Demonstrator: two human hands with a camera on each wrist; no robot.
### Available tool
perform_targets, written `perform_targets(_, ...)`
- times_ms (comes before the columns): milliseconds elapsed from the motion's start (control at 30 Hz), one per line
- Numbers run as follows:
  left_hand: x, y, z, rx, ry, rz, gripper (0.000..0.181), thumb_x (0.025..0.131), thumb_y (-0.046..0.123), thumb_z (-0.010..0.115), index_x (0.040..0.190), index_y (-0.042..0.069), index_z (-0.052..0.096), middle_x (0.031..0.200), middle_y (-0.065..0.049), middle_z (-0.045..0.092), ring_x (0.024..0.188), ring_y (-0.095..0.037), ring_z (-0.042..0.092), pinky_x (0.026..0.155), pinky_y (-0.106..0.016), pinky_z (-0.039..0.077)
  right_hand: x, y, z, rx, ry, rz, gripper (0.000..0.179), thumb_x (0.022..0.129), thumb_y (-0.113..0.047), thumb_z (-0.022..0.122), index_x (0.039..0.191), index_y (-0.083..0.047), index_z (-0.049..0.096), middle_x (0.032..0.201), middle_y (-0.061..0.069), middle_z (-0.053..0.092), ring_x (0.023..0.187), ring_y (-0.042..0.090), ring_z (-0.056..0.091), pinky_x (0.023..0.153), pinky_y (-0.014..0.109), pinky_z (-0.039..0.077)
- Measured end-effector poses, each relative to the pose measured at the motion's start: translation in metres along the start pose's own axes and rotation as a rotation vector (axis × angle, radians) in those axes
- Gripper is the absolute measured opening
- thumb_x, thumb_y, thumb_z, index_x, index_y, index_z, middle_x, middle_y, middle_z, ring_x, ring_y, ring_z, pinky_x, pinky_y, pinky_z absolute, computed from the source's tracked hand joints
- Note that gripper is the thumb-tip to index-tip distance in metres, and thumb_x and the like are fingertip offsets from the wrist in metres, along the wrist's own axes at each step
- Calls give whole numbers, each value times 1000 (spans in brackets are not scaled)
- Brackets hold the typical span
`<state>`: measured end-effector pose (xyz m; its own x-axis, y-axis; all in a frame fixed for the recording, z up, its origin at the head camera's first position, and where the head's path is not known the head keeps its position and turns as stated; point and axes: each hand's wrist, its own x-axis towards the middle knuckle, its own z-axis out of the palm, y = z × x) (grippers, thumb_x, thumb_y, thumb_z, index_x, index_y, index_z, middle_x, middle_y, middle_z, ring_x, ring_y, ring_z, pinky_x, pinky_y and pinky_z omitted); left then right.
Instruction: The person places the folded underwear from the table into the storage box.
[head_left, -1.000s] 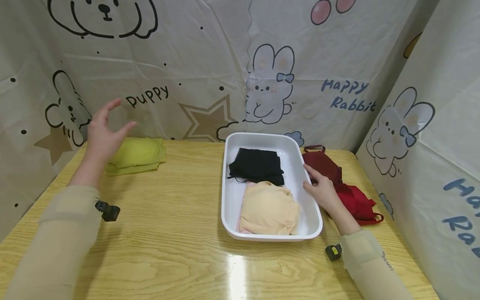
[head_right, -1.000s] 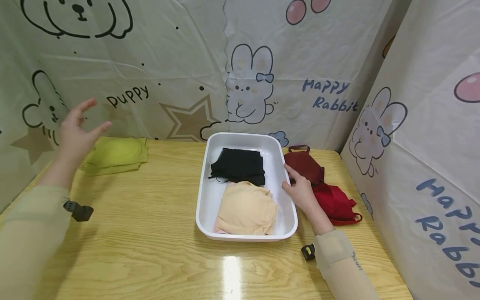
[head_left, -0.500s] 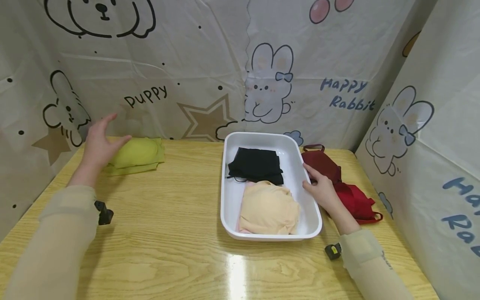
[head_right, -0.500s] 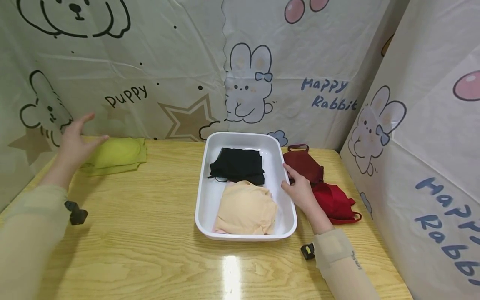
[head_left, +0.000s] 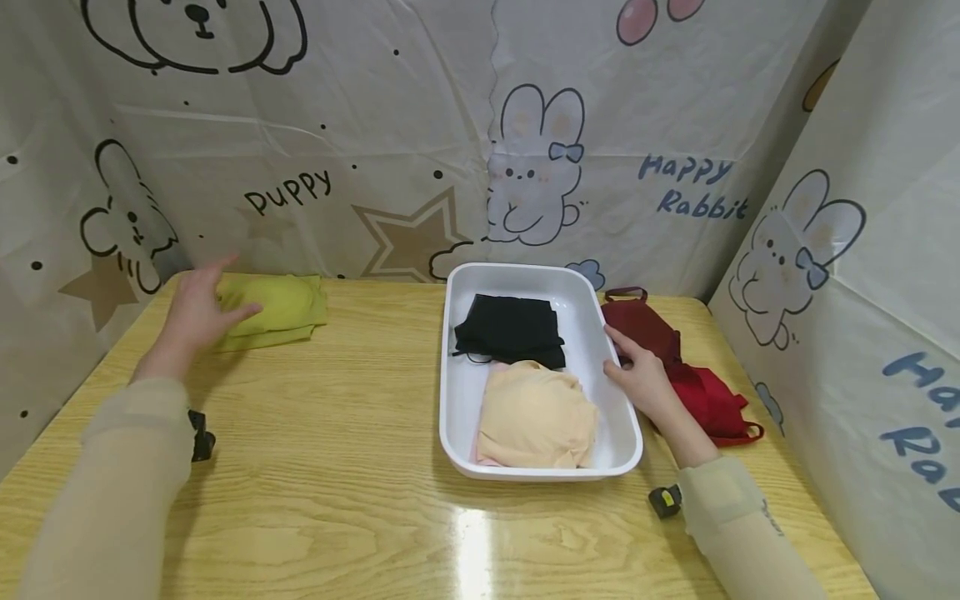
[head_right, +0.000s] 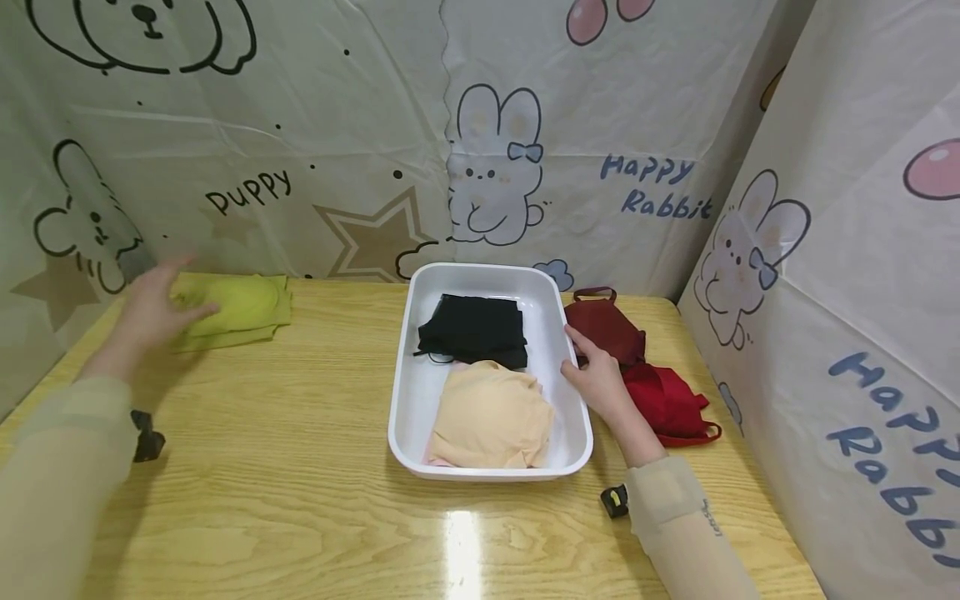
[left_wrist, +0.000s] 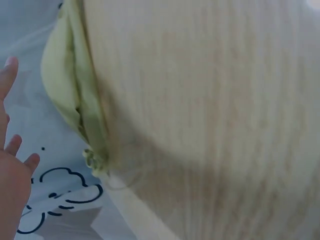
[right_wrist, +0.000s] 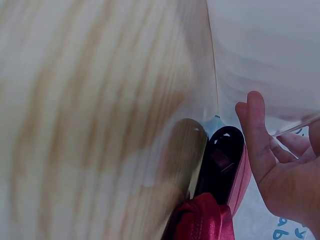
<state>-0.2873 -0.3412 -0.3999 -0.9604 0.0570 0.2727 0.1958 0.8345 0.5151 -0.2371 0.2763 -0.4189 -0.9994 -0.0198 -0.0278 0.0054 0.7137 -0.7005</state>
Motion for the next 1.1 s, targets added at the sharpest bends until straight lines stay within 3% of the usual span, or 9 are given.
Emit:
perform_targets(167, -4, -11, 3, 93, -63, 55, 89, 78, 29, 78, 147, 4, 27, 145, -31, 28, 130, -55, 22, 103, -70, 15, 0, -1, 0, -1, -6, 6, 61, 92, -14, 55, 148, -17, 32, 128, 22, 53, 95, 29, 53, 83, 35, 51)
perform_targets(367, -10, -19, 9, 163, -148, 46, 91, 76, 35, 79, 146, 6, 29, 145, -31, 28, 129, -56, 20, 99, -73, 14, 0, -1, 0, 0, -7, -2, 61, 92, -15, 55, 148, -17, 31, 128, 22, 53, 95, 29, 53, 83, 35, 52)
perform_targets(667, -11, -21, 16, 121, -271, 21, 88, 78, 37, 76, 144, 1, 30, 144, -32, 27, 129, -55, 21, 103, -68, 17, -1, 0, 0, -1, 1, -7, 61, 92, -14, 56, 148, -16, 32, 127, 22, 54, 94, 28, 53, 80, 32, 51)
perform_targets(1100, -10, -20, 20, 165, -312, 36, 93, 73, 41, 79, 144, 3, 32, 142, -32, 29, 125, -55, 28, 99, -70, 24, -1, -1, 0, -10, 13, -21, 61, 91, -13, 56, 148, -14, 33, 125, 22, 55, 93, 28, 55, 79, 33, 52)
